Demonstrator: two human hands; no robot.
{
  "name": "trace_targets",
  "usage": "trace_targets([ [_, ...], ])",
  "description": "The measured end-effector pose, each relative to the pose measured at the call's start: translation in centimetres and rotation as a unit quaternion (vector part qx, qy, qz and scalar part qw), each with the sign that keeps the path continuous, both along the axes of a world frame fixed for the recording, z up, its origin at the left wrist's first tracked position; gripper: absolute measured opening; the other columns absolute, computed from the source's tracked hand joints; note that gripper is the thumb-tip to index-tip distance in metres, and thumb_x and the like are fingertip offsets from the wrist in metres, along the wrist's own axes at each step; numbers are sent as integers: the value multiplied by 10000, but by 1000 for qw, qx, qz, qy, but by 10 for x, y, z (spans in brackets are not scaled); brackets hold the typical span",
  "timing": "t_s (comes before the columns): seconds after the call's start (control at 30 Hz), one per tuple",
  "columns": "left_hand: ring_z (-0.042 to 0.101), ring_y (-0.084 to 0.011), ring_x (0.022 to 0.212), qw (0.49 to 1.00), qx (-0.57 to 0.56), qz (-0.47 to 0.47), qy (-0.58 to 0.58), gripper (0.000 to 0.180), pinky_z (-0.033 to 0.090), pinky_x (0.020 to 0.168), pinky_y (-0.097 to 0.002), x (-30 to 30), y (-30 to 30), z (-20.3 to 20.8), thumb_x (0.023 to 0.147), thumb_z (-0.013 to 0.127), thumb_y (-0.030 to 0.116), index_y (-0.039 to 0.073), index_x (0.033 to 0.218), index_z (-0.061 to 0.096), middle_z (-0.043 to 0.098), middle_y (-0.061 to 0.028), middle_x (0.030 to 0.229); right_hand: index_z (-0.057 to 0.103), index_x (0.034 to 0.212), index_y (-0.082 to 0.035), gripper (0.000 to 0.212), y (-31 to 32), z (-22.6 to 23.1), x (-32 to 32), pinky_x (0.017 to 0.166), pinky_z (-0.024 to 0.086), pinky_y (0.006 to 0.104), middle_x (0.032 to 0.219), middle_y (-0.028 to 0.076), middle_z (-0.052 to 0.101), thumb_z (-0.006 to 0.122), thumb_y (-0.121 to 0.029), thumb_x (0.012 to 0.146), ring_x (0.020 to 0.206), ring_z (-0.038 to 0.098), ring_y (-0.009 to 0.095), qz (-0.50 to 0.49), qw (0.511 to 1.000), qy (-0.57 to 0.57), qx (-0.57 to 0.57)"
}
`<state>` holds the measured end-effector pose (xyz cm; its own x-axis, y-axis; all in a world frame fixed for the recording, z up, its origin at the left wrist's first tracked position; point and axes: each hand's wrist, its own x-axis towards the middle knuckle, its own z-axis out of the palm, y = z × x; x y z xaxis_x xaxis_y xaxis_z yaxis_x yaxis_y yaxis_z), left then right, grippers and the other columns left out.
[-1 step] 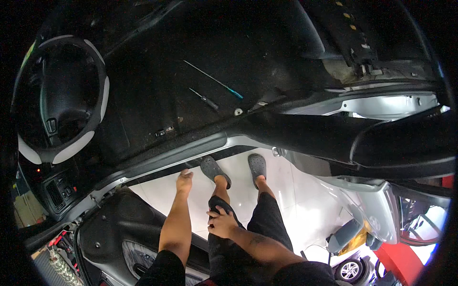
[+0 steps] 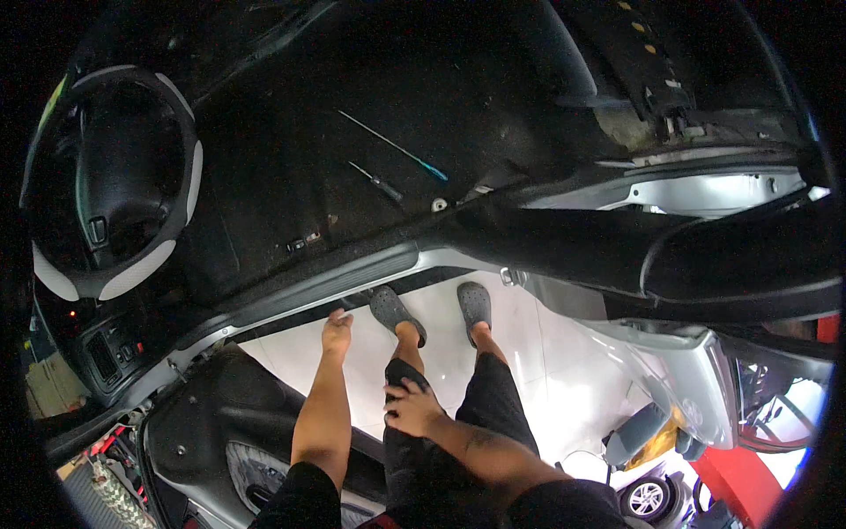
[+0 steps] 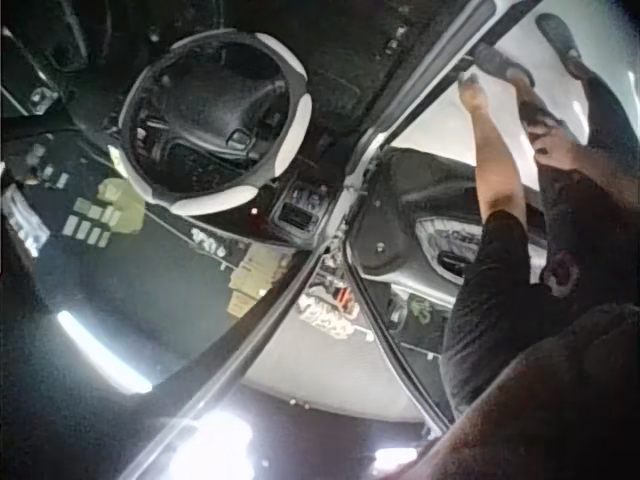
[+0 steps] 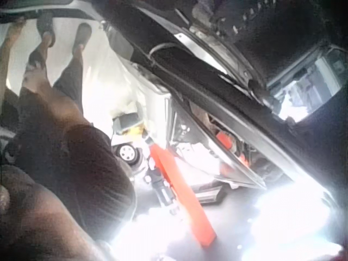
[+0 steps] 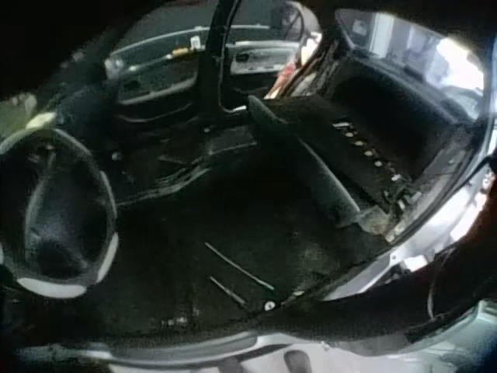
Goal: The person removes floor mats from the front passenger footwell and the trunk of a silver car. They open the passenger door, pull out a mat, then open the trunk and remove another mat and a plastic cover, placing them on the floor.
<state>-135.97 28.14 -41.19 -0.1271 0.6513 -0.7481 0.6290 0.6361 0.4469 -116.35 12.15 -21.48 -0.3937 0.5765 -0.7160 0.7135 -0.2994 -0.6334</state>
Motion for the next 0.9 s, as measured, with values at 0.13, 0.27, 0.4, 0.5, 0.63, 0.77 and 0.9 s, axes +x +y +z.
trace_targets([
  [0.13, 710, -207, 1073, 996, 82, 5, -39, 486, 511, 961, -314, -8, 25, 20, 950, 711, 285, 9, 1336, 609, 770, -115, 1078, 686, 1337, -257, 461, 2, -2, 51, 1131, 429, 498, 1481, 82, 582, 641, -468, 929, 1379, 515, 346, -102, 995, -5, -14],
  [0.27, 709, -191, 1041, 999, 41, 10, -5, 488, 512, 939, -316, -5, 26, 51, 934, 728, 280, 23, 1335, 618, 766, -110, 1034, 757, 1136, -144, 286, -14, 1, 110, 974, 542, 443, 1182, 187, 720, 674, -313, 922, 1078, 695, 368, -198, 970, -97, -98],
  [0.4, 703, -310, 1115, 996, 18, -76, 39, 549, 512, 993, -396, 2, 24, 66, 926, 702, 350, 37, 1367, 610, 743, -181, 1176, 738, 1139, -58, 308, -28, 8, 150, 986, 537, 445, 1180, 192, 722, 659, -267, 927, 1104, 682, 374, -245, 962, -112, -41],
  [0.5, 671, -359, 1178, 993, -13, -113, 44, 567, 503, 1035, -423, 19, 15, 72, 917, 703, 351, 46, 1382, 596, 692, -206, 1289, 728, 1149, -49, 314, -31, 11, 157, 993, 530, 447, 1175, 196, 719, 692, -236, 899, 1104, 680, 371, -264, 955, -138, -14],
  [0.63, 569, -363, 1323, 954, 46, -238, 174, 620, 441, 1115, -471, 53, 12, 80, 872, 767, 275, 61, 1416, 558, 643, -147, 1376, 713, 1183, -62, 362, -5, -2, 140, 1042, 484, 454, 1168, 136, 699, 722, -198, 848, 1172, 625, 349, -171, 971, -150, 71],
  [0.77, 420, -315, 1446, 887, 219, -370, 170, 772, 301, 1213, -506, 87, 38, 66, 829, 802, 219, 98, 1505, 448, 497, -101, 1520, 593, 1323, -15, 509, 84, -60, 116, 1112, 404, 468, 1363, 152, 577, 683, -101, 829, 1367, 484, 344, -65, 957, -148, 240],
  [0.9, 359, -294, 1480, 851, 277, -411, 172, 926, 234, 1249, -508, 110, 72, 32, 781, 844, 190, 106, 1560, 352, 420, -94, 1560, 521, 1414, 31, 505, 194, -128, 106, 1160, 369, 461, 1443, 149, 532, 541, -109, 930, 1392, 472, 332, 26, 870, -253, 422],
])
